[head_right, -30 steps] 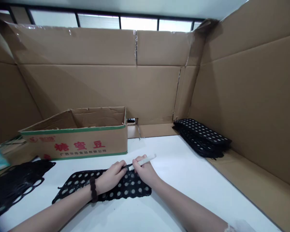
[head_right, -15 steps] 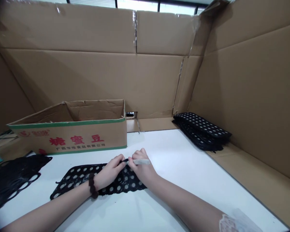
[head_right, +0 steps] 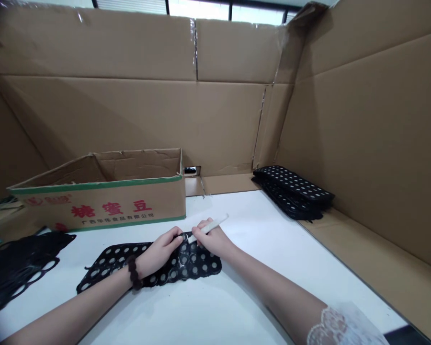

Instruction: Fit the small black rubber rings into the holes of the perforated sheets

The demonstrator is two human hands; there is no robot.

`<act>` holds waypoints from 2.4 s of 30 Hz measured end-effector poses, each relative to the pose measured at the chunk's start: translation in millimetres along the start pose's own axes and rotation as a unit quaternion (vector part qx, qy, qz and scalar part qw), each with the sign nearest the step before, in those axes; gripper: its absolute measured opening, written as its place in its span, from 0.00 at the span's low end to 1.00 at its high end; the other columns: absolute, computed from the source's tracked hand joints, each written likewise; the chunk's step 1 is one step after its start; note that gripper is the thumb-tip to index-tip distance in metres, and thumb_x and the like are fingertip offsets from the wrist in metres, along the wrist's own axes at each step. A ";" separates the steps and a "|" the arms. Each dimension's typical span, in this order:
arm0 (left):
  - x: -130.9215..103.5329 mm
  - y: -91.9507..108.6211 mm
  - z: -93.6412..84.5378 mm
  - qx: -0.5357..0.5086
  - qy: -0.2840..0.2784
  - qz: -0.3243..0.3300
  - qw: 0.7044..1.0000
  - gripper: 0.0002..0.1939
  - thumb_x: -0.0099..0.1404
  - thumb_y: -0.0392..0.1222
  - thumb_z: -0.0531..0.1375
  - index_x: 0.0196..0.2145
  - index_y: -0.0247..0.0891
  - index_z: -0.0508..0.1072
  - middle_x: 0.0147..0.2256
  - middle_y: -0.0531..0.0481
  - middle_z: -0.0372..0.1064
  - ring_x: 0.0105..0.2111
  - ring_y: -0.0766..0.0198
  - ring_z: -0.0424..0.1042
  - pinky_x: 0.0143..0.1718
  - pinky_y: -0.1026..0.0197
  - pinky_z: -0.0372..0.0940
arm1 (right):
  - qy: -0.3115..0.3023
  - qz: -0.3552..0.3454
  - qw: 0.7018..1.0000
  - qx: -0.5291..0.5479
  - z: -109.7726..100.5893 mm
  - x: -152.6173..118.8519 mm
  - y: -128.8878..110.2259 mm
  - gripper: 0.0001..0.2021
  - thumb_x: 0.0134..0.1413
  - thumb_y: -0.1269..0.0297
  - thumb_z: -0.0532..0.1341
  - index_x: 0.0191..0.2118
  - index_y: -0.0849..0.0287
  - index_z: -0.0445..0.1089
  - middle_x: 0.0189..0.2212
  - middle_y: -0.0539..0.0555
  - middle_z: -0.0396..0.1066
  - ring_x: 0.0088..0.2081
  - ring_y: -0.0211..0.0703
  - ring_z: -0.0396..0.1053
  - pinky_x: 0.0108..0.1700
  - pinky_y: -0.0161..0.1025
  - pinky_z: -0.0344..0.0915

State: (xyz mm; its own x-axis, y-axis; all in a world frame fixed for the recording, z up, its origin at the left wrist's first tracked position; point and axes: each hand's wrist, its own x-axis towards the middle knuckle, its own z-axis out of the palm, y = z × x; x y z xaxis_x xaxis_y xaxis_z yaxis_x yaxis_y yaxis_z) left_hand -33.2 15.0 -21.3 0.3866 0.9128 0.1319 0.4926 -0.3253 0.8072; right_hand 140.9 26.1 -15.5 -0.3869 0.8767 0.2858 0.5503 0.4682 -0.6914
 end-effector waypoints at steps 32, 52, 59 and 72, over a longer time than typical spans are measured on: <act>-0.6 9.2 -11.2 -0.261 -0.062 -0.114 0.957 0.17 0.48 0.32 0.60 0.35 0.38 0.57 0.27 0.56 0.65 0.26 0.70 0.64 0.32 0.65 0.55 | -0.005 0.020 0.999 0.044 2.7 -6.3 -4.0 0.17 0.53 0.65 0.48 0.15 0.58 0.58 0.20 0.50 0.63 0.36 0.42 0.56 0.41 0.39 0.54; 1.7 7.7 -7.2 -0.230 -0.005 -0.133 0.964 0.17 0.45 0.30 0.59 0.31 0.37 0.54 0.20 0.61 0.57 0.21 0.72 0.58 0.26 0.67 0.52 | 0.084 -0.065 0.985 -0.135 18.3 -10.2 -14.6 0.14 0.51 0.69 0.51 0.16 0.59 0.58 0.21 0.52 0.63 0.33 0.43 0.53 0.37 0.43 0.53; 2.7 5.1 -7.5 -0.194 -0.009 -0.123 0.973 0.14 0.47 0.27 0.52 0.31 0.38 0.53 0.19 0.62 0.53 0.19 0.73 0.52 0.23 0.68 0.48 | 0.098 -0.072 0.966 -0.230 24.9 -4.8 -13.3 0.13 0.51 0.69 0.51 0.18 0.59 0.61 0.23 0.55 0.63 0.33 0.45 0.53 0.35 0.44 0.53; -0.6 14.1 -20.3 0.003 -0.085 0.002 0.996 0.14 0.49 0.44 0.59 0.33 0.36 0.63 0.30 0.52 0.64 0.30 0.64 0.61 0.32 0.64 0.55 | 0.044 -0.054 0.998 -0.004 3.6 -8.6 -8.6 0.16 0.53 0.69 0.49 0.16 0.58 0.55 0.19 0.50 0.60 0.34 0.41 0.54 0.38 0.40 0.57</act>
State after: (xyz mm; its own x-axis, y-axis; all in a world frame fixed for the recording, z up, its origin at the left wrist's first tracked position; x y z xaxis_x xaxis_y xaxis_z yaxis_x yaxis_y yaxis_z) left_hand -42.3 14.9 1.7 0.5144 0.8568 0.0358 0.4951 -0.3307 0.8034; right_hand 136.8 14.1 -14.4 -0.3788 0.8267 0.4160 0.5146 0.5618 -0.6477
